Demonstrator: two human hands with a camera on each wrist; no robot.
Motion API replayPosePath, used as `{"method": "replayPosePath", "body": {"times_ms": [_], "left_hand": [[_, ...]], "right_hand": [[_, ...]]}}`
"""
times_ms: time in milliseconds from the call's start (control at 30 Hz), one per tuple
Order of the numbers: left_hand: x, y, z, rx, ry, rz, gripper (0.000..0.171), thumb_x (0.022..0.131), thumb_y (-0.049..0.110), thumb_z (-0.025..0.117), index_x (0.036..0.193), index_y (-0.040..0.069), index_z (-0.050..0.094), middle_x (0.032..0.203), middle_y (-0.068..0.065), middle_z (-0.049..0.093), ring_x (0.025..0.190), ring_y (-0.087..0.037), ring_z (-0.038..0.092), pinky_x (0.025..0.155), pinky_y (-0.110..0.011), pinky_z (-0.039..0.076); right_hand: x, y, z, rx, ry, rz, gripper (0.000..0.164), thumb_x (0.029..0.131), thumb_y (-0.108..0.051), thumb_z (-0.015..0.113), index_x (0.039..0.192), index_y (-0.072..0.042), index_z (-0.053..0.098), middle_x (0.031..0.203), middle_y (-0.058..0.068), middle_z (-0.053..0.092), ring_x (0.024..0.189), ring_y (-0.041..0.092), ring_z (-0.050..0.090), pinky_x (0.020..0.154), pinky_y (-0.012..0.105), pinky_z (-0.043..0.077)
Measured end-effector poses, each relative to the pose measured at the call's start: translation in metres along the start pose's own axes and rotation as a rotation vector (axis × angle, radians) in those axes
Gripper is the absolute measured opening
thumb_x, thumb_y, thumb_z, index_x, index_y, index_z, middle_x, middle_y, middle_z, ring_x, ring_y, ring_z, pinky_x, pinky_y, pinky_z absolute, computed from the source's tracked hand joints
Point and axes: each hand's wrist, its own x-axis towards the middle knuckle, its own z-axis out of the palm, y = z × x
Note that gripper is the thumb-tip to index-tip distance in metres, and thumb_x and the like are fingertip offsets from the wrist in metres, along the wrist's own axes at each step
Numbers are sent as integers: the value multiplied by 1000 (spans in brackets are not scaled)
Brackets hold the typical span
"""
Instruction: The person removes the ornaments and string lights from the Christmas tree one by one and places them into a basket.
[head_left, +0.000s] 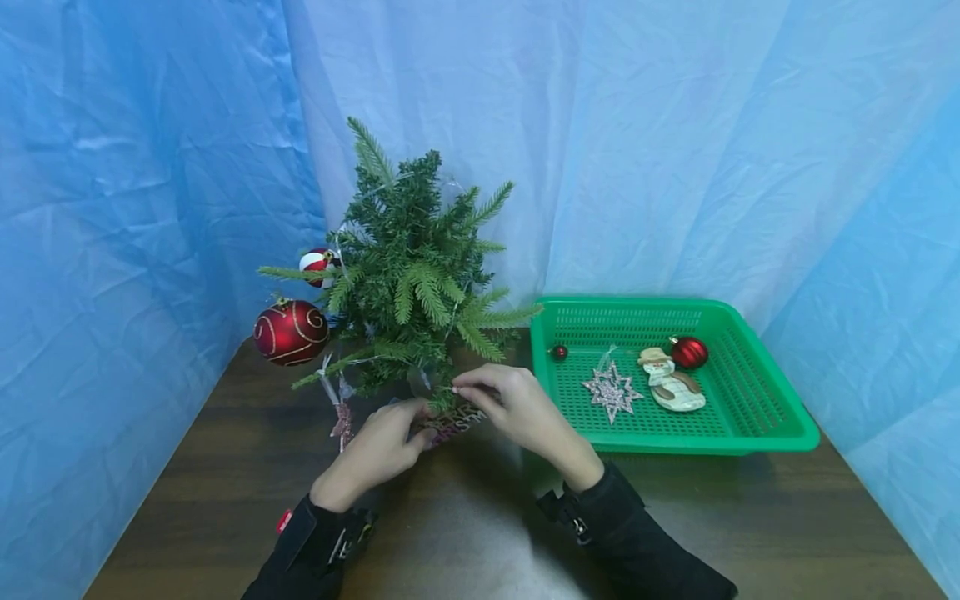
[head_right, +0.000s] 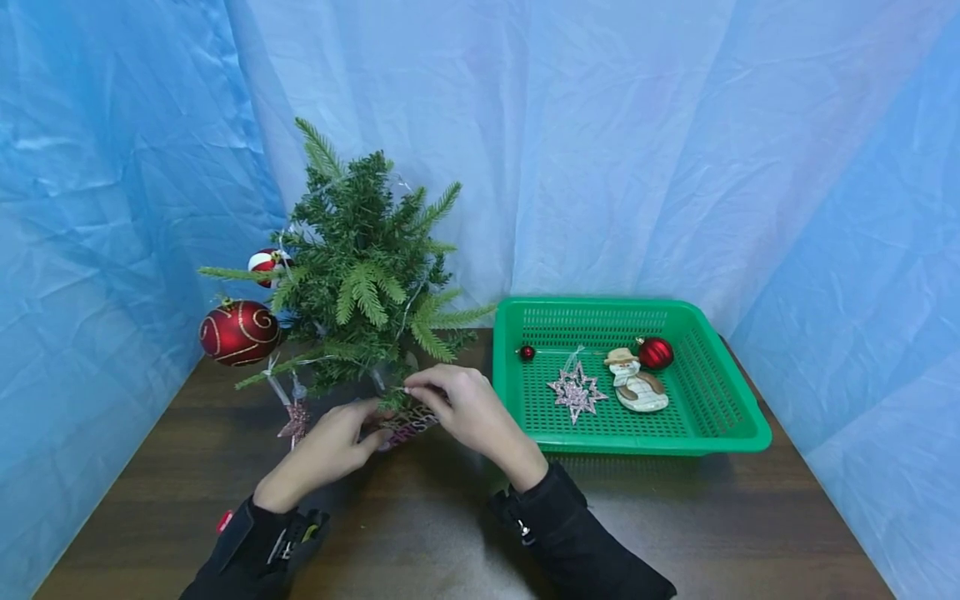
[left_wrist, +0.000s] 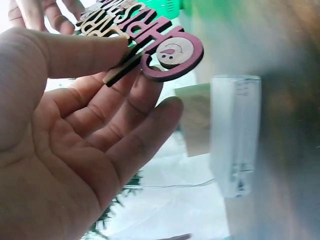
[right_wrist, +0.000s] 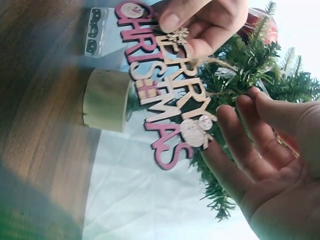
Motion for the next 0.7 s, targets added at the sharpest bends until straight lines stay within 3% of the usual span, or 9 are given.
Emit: {"method": "replayPosePath", "body": {"times_ms": [433, 700], "left_hand": [[-6, 14, -17, 24, -9, 19, 18, 94, 6, 68, 112, 6, 69, 97, -1, 69, 72, -5, 57, 65, -30, 49], [-10, 21, -25, 51, 19, 68, 16, 93, 6, 70, 110, 8, 71, 98, 0, 69, 76, -6, 60, 67, -30, 51]], "right_hand": [[1, -4, -5, 66, 9, -9, 16, 98, -10, 68, 111, -6, 76, 102, -1, 74, 84, 3, 66, 70, 22, 55], [0, -6, -8, 114, 10, -16, 16, 99, -13, 68, 112, -7, 76, 102, -3, 74, 79, 7, 66, 66, 27, 55]]}}
